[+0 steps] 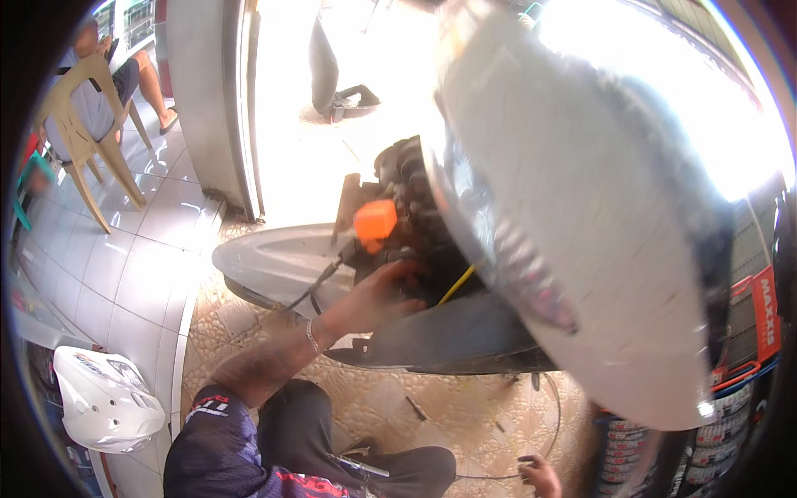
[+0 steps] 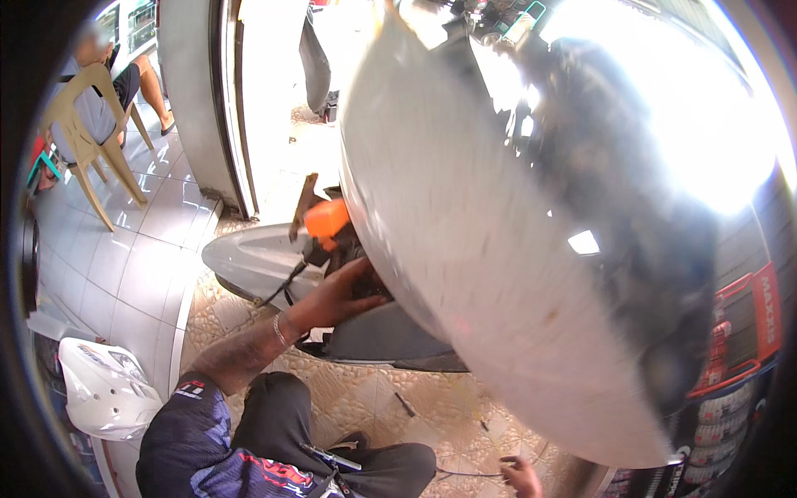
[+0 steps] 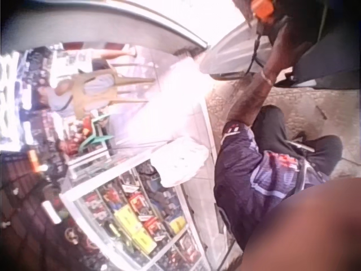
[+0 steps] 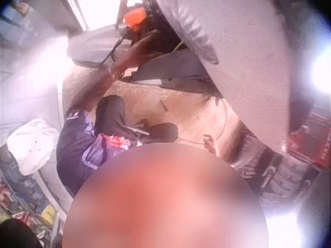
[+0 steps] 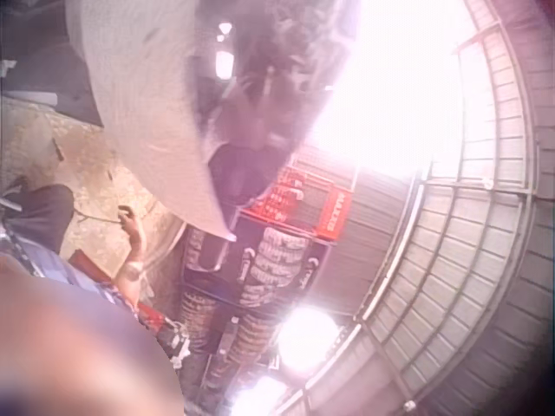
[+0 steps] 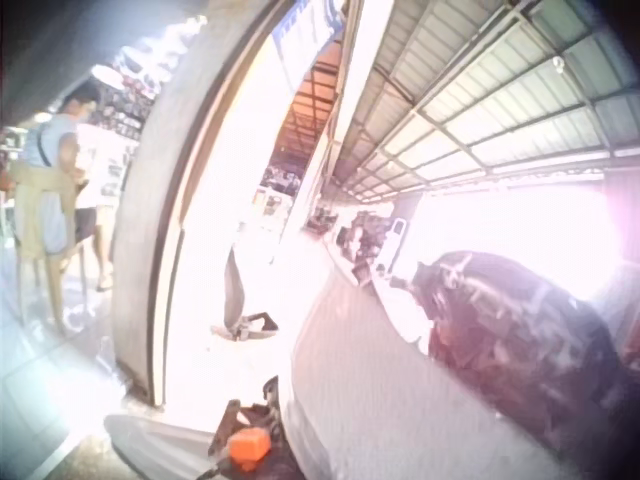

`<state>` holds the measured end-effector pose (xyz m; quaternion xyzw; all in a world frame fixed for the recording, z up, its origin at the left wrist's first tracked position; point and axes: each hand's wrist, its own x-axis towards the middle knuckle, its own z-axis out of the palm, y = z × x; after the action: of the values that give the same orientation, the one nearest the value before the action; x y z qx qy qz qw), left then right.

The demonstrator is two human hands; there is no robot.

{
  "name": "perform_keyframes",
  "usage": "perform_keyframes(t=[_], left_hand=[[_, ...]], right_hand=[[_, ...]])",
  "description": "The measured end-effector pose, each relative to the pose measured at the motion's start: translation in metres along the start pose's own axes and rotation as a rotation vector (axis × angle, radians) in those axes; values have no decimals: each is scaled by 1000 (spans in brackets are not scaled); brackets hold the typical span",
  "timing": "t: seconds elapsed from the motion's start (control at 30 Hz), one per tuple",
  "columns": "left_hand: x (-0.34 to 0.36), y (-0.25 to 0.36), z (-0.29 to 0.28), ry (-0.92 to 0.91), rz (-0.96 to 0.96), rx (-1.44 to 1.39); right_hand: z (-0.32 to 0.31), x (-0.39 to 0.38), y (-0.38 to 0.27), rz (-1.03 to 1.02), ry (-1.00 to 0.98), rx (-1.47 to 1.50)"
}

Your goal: The person works on a scooter's internal wiring and engine components. They use a yellow dipstick to check fluid levels and manipulate wires and parts within the engine bay.

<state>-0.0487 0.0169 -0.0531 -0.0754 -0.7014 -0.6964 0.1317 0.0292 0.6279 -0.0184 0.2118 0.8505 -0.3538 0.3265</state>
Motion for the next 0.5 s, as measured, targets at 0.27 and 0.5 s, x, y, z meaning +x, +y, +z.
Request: perform_keyframes(t=[0.27,0.5], left_hand=[[-11,24,-18,-90,-251,188],[-30,74,-35,26,-299,-166]], right_hand=[[14,-35,20,24,-108,263],[30,-59,-62,258,-318,473]])
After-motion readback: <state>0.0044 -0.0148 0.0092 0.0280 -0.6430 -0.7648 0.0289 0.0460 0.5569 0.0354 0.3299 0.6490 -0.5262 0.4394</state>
